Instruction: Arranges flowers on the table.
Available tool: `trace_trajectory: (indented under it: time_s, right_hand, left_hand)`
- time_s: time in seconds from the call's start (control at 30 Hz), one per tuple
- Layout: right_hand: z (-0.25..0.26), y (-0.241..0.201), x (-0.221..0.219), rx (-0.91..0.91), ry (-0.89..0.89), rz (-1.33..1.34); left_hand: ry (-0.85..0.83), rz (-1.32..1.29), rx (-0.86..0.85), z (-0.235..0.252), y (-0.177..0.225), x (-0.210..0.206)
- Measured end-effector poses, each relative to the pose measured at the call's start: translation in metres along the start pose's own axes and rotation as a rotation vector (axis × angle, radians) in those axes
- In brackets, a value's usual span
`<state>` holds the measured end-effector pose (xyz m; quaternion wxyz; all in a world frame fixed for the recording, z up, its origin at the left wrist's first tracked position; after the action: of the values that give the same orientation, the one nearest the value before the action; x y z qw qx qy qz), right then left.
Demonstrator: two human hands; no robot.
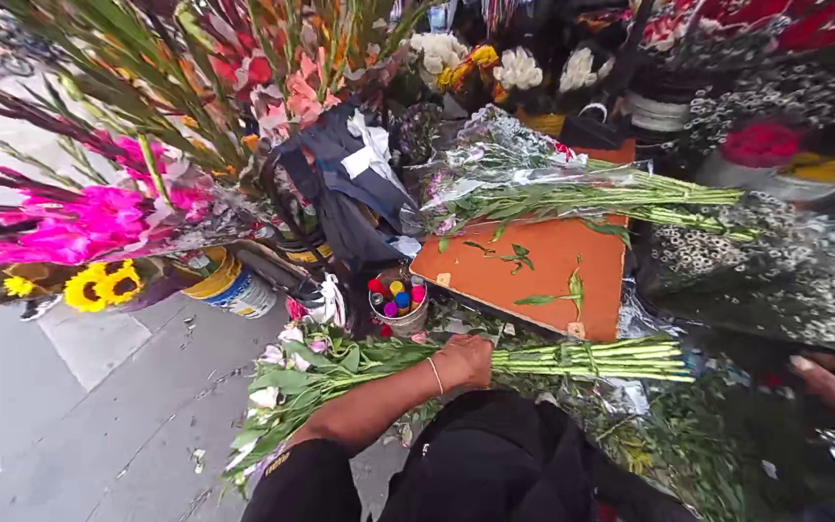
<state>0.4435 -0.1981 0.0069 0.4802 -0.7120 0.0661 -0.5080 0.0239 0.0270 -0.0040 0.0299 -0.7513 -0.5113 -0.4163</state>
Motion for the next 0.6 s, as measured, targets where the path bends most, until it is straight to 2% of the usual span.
trace_trajectory:
  time_s: [0.1, 0.17, 0.27, 0.33, 0.43, 0.53, 0.6]
  right_hand:
    - [0.028, -0.095, -0.019, 0.374, -0.084, -0.194]
    - [0.057, -0.151, -0.047, 0.647, -0.169, -0.385]
    - [0.109, -0.202, -0.113, 0.976, -0.254, -0.72]
    - [0.149, -0.227, -0.16, 1.133, -0.288, -0.818]
    - [0.212, -0.254, -0.229, 1.214, -0.409, -0.874]
    - [0.267, -0.244, -0.291, 1.141, -0.517, -0.944]
    - [0.289, -0.234, -0.318, 1.142, -0.485, -0.957]
  left_hand:
    - [-0.027, 0.067, 0.008, 0.005, 0.015, 0.026]
    - [-0.036, 0.115, -0.018, 0.01, 0.028, 0.045]
    - [-0.059, 0.176, -0.079, 0.016, 0.053, 0.067]
    - [-0.062, 0.179, -0.126, 0.022, 0.069, 0.081]
    - [-0.071, 0.172, -0.111, 0.04, 0.09, 0.11]
    - [-0.108, 0.156, -0.04, 0.062, 0.107, 0.142]
    - [-0.109, 0.147, -0.004, 0.077, 0.114, 0.161]
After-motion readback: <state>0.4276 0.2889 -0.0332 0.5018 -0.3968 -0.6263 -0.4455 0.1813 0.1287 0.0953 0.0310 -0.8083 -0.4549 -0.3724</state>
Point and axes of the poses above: each hand's wrist, its own z-axis towards the middle knuckle, its own x-axis out of the back of the hand, y = z × x, the point moved 3 cm from there along z, towards the middle knuckle, and after that the axes turned 13 degrees about -z, right-handed, at the moved point
